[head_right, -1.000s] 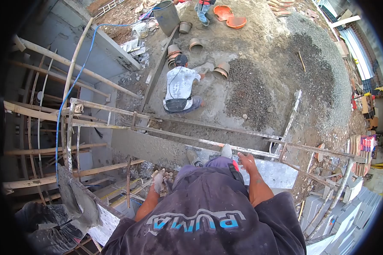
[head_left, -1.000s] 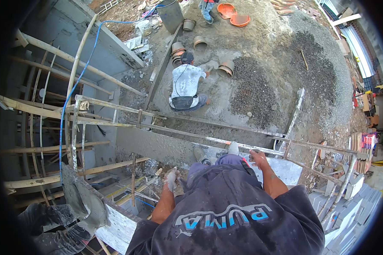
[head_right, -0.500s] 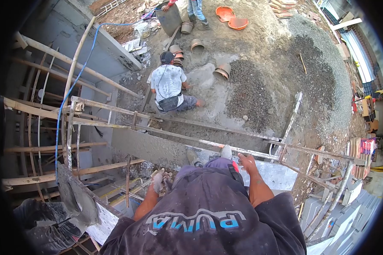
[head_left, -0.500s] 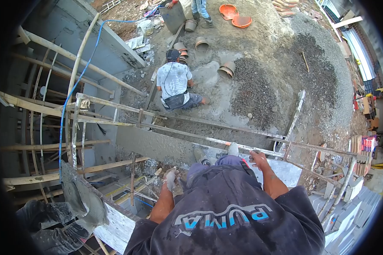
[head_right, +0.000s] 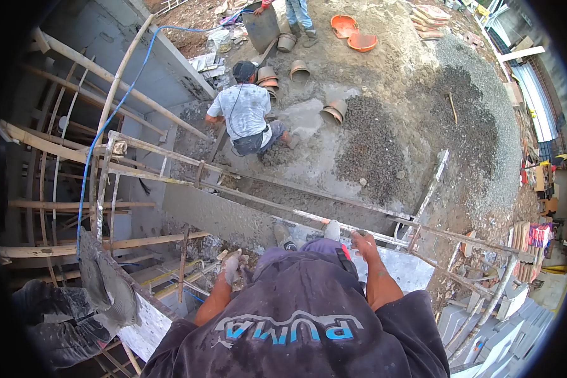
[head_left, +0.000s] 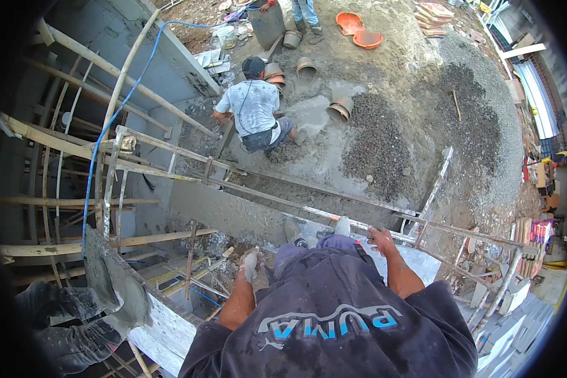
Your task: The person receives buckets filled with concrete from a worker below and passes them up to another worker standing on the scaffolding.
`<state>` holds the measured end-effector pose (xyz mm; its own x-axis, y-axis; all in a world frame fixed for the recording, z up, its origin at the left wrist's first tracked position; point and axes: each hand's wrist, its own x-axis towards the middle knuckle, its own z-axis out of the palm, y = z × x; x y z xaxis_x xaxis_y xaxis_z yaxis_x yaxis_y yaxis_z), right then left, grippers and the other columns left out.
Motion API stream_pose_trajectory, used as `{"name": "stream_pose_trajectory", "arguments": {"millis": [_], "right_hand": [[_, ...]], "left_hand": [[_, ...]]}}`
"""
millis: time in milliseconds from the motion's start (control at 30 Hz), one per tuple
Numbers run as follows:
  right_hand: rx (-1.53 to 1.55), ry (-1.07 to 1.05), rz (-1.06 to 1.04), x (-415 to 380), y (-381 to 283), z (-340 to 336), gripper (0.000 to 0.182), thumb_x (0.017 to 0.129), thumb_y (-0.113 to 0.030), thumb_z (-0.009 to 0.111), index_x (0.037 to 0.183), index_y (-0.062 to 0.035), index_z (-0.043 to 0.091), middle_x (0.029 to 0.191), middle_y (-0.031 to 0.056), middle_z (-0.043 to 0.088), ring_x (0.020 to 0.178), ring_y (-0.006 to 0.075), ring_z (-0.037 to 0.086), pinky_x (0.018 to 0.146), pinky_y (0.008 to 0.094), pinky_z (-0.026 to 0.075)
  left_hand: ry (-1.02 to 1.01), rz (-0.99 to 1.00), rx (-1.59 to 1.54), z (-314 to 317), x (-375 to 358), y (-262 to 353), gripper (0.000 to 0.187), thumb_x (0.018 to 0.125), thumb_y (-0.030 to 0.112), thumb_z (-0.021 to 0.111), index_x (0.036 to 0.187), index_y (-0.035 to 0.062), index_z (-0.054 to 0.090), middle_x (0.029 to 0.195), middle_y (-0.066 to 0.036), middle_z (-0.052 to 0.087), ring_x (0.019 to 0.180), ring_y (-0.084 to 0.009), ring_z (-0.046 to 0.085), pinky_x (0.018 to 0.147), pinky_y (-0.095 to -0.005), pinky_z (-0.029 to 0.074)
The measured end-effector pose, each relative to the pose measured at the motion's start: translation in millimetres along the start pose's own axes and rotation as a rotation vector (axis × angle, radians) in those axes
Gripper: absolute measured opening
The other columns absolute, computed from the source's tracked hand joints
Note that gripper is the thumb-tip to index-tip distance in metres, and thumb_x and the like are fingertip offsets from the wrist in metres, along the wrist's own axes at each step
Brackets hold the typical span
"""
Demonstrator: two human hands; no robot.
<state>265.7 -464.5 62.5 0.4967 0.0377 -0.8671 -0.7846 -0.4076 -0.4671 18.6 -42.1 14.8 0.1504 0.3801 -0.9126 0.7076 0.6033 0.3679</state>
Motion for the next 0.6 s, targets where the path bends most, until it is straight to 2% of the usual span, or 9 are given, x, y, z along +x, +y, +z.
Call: {"name": "stream_pose_trajectory", "arguments": {"millis": [100, 200, 400, 500, 600], "right_hand": [[0.015, -0.015, 0.022, 0, -1, 1, 0.055, 0.084, -0.045, 0.06, 0.12, -0.0045, 0.05, 0.108, 0.0151, 0.061, 0.089, 0.0253, 0.061, 0.074, 0.0434, 0.048], [0.007, -0.024, 0.006, 3, 2, 2, 0.057, 0.084, -0.046, 0.06, 0.122, -0.0043, 0.048, 0.109, 0.0152, 0.061, 0.089, 0.0253, 0.061, 0.074, 0.0434, 0.047], [-0.001, -0.028, 0.02, 5, 3, 3, 0.058, 0.084, -0.046, 0.06, 0.122, -0.0038, 0.047, 0.108, 0.0154, 0.061, 0.09, 0.0258, 0.061, 0.074, 0.0434, 0.047], [0.006, -0.008, 0.014, 7, 3, 4, 0.058, 0.084, -0.045, 0.06, 0.123, -0.0039, 0.046, 0.108, 0.0154, 0.061, 0.092, 0.0264, 0.061, 0.074, 0.0438, 0.047], [0.006, -0.035, 0.007, 11, 5, 3, 0.059, 0.085, -0.045, 0.06, 0.124, -0.0039, 0.045, 0.108, 0.0152, 0.061, 0.093, 0.0271, 0.061, 0.075, 0.0441, 0.047]], "left_hand": [[0.046, 0.019, -0.123, 9, -7, 1, 0.024, 0.09, 0.034, 0.056, 0.088, 0.0097, 0.057, 0.068, -0.001, 0.058, 0.052, -0.0128, 0.05, 0.045, -0.0252, 0.036], [0.019, -0.02, -0.095, 4, -7, 1, 0.02, 0.091, 0.03, 0.056, 0.091, 0.0101, 0.057, 0.069, 0.0, 0.058, 0.053, -0.0123, 0.051, 0.045, -0.0227, 0.035], [-0.003, -0.023, -0.09, 2, 3, -8, 0.021, 0.09, 0.031, 0.057, 0.091, 0.0099, 0.057, 0.071, 0.001, 0.058, 0.057, -0.0126, 0.053, 0.052, -0.0259, 0.04], [-0.009, -0.006, -0.003, -3, 14, -13, 0.031, 0.087, 0.045, 0.057, 0.08, 0.015, 0.062, 0.066, 0.001, 0.059, 0.058, -0.013, 0.053, 0.055, -0.0326, 0.037], [0.053, -0.014, 0.04, 4, 0, -5, 0.034, 0.087, 0.048, 0.054, 0.08, 0.0155, 0.062, 0.066, 0.002, 0.059, 0.057, -0.0127, 0.052, 0.057, -0.0336, 0.035]]}}
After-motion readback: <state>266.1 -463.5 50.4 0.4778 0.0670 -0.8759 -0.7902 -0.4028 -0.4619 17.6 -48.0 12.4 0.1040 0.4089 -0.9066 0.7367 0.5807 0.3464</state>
